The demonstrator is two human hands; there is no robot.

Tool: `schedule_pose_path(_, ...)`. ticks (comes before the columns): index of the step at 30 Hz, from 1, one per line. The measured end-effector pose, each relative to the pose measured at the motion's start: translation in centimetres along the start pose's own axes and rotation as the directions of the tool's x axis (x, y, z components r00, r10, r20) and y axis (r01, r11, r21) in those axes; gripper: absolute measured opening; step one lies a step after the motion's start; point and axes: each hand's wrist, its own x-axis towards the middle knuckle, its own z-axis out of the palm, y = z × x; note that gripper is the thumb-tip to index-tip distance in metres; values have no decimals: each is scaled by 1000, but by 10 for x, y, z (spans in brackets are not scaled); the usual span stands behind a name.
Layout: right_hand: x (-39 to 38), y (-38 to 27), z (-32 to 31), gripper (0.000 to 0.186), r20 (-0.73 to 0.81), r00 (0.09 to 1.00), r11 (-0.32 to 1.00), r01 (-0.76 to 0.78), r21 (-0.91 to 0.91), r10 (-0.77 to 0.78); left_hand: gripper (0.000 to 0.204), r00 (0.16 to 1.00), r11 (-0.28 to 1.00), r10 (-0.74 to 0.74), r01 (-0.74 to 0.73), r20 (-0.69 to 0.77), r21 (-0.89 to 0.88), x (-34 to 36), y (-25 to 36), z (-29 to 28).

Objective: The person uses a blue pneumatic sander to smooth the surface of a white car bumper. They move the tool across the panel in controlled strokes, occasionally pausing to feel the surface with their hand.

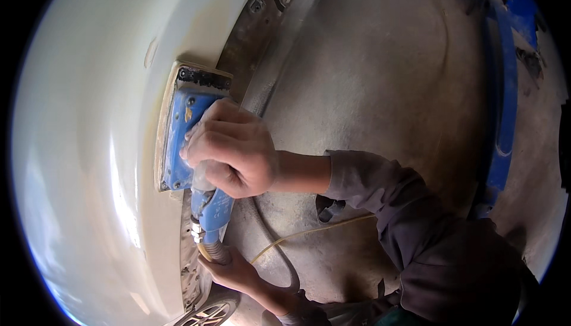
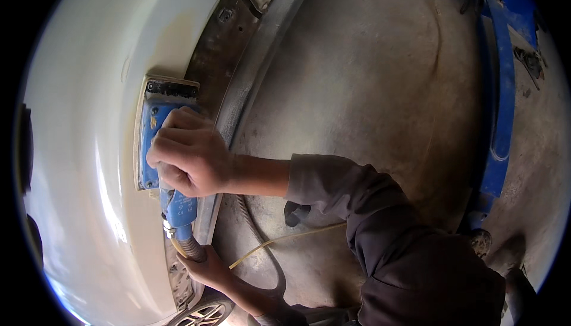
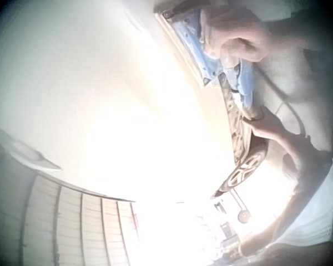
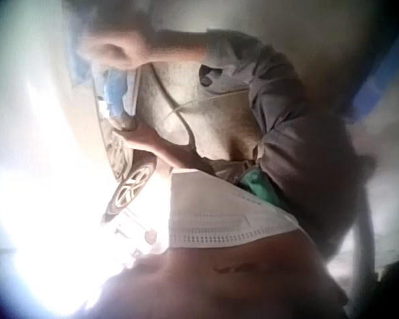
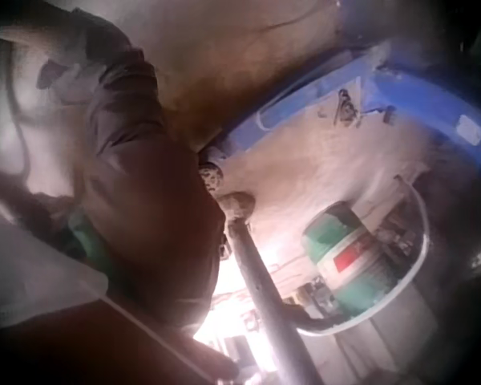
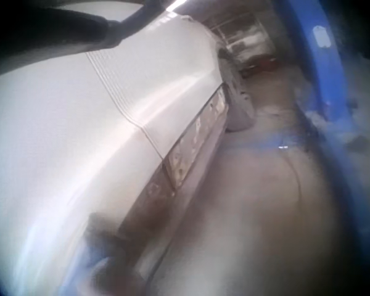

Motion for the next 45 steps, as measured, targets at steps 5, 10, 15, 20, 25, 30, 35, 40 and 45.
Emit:
schedule_pose_path(5, 55, 79, -54, 18, -195, 980, 996, -30, 81, 46, 28, 973, 987, 134, -114, 188, -112, 34, 86, 22)
schedule_pose_path(10, 102, 97, -101, 21, -218, 953, 976, -219, -14, 210, 32, 925, 910, 349, -296, 149, -291, 59, 138, 31)
schedule_pose_path(15, 80, 72, -55, 20, -142, 988, 994, -73, -78, 62, 29, 958, 945, 194, -125, 212, -301, 48, 83, 9)
schedule_pose_path(20, 29, -1, -4, 20, 114, 989, 989, 102, -110, -90, 29, 978, 989, -86, 107, 189, -105, 13, -6, -20)
schedule_pose_path(25, -14, -54, 61, 9, 69, 997, 996, 31, 88, -38, 50, 979, 973, -200, 203, -43, 108, -3, -52, -37)
schedule_pose_path(30, 22, -3, 5, 10, 20, 998, 999, 55, -1, -55, 41, 1000, 1000, 5, -5, 4, 27, 17, -4, -8)
schedule_pose_path(35, 74, 57, -56, 25, -47, 994, 995, -102, 21, 103, 34, 981, 982, 151, -136, 123, -128, 55, 89, 8)
schedule_pose_path(40, 129, 110, -110, 21, -218, 960, 983, -182, 0, 178, 30, 926, 916, 340, -287, 166, -279, 82, 159, 30)
schedule_pose_path(45, 120, 102, -100, 20, -197, 971, 986, -149, -72, 132, 29, 930, 921, 313, -248, 194, -300, 67, 137, 25)
